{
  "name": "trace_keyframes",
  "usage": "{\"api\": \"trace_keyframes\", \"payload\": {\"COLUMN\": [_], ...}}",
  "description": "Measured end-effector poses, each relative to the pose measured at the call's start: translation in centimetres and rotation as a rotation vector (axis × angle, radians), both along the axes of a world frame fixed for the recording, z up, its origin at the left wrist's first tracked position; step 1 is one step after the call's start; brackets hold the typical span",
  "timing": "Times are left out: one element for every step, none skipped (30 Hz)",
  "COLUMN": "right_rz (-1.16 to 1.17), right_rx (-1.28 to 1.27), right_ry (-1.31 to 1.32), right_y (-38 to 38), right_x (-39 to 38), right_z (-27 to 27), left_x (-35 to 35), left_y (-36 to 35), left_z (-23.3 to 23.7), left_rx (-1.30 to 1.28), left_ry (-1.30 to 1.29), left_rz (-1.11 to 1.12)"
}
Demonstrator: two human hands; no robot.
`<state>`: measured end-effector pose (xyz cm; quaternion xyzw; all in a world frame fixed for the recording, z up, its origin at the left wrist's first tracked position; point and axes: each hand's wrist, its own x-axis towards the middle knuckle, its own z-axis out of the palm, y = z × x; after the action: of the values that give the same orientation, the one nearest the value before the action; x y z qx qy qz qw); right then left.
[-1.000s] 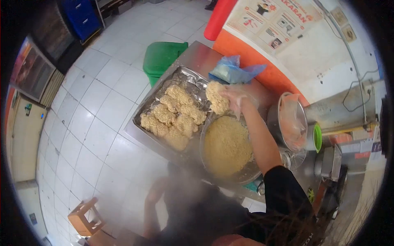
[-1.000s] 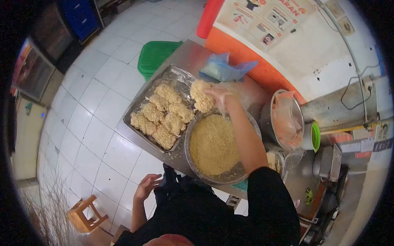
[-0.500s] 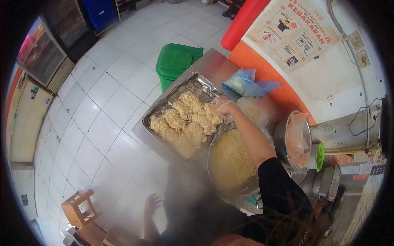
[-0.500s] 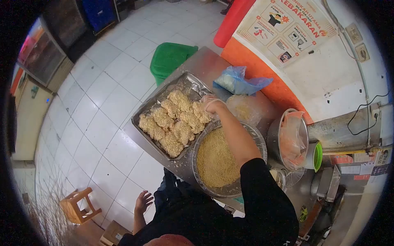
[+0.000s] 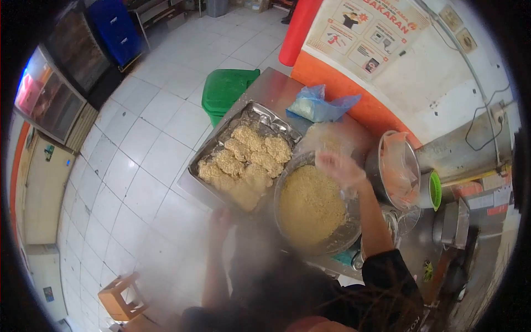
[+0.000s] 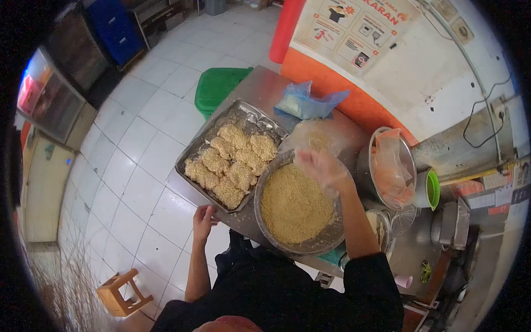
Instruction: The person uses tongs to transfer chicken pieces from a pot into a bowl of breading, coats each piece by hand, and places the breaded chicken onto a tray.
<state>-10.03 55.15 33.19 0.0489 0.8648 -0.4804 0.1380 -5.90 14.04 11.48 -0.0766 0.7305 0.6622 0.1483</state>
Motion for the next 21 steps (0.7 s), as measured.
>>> {"api": "trace_keyframes", "payload": {"right_rz": [0.046, 0.087, -0.030, -0.099, -0.167, -0.192, -0.221, -0.152, -0.083, -0.015, 0.055, 0.133, 0.214, 0.141, 0.066, -0.011, -0.001, 0.005, -0.002, -0.037, -0.082], "right_rx": [0.133, 0.265, 0.053, 0.002, -0.051, 0.057, 0.163, 0.277, 0.392, 0.503, 0.535, 0.570, 0.608, 0.604, 0.598, 0.591, 0.565, 0.542, 0.525, 0.543, 0.563], "right_ry": [-0.075, -0.151, -0.177, -0.158, -0.137, -0.077, -0.023, -0.058, -0.095, -0.133, -0.193, -0.254, -0.313, -0.322, -0.330, -0.339, -0.293, -0.251, -0.213, -0.224, -0.235], "right_y": [-1.3, -2.7, -0.5, 0.8, 2.1, 2.2, 2.0, 1.6, 0.5, -0.2, -0.4, -0.6, -0.6, -0.8, -1.9, -2.7, -2.8, -2.6, -2.3, -2.5, -2.9], "right_x": [2.9, 5.8, 8.6, 10.6, 12.5, 14.0, 15.3, 16.4, 16.8, 17.4, 18.3, 18.9, 19.2, 19.7, 19.6, 19.5, 19.7, 20.0, 20.6, 21.3, 22.0], "right_z": [1.6, 3.3, -0.6, -2.7, -4.8, -5.3, -5.4, -5.5, -4.6, -4.2, -4.7, -4.9, -4.8, -4.7, -2.9, -1.8, -2.1, -2.6, -2.6, -0.9, 2.0], "left_x": [-1.0, -1.5, -2.0, -1.9, -1.6, -1.3, -0.5, -0.1, 0.1, -0.2, -0.6, -0.7, -1.0, -1.5, -2.4, -3.9, -5.3, -8.2, -11.3, -13.7, -16.6], "left_y": [0.7, 0.9, 1.1, 1.1, 1.2, 1.3, 1.5, 1.7, 2.0, 2.4, 2.7, 2.8, 2.9, 3.1, 3.4, 5.2, 7.1, 8.9, 12.8, 16.7, 20.5], "left_z": [-3.0, -4.6, -6.0, -6.5, -6.3, -6.2, -4.6, -3.0, -0.8, 2.4, 4.2, 4.0, 3.6, 3.3, 3.5, 6.7, 9.9, 11.0, 11.8, 13.8, 13.7], "left_rx": [-0.122, -0.153, -0.184, -0.124, -0.069, -0.014, 0.033, 0.118, 0.202, 0.315, 0.423, 0.237, 0.059, -0.112, -0.408, -0.135, 0.137, 0.102, 0.068, 0.089, 0.027], "left_ry": [0.093, 0.124, 0.155, 0.117, 0.110, 0.103, 0.122, 0.053, -0.017, -0.177, -0.341, -0.144, 0.058, 0.265, 0.574, 0.581, 0.556, 0.549, 0.610, 0.712, 0.576], "left_rz": [-0.022, -0.023, -0.022, 0.003, 0.017, 0.032, 0.031, 0.054, 0.082, 0.137, 0.194, 0.216, 0.240, 0.264, 0.245, 0.163, 0.084, -0.121, -0.243, -0.418, -0.516]}}
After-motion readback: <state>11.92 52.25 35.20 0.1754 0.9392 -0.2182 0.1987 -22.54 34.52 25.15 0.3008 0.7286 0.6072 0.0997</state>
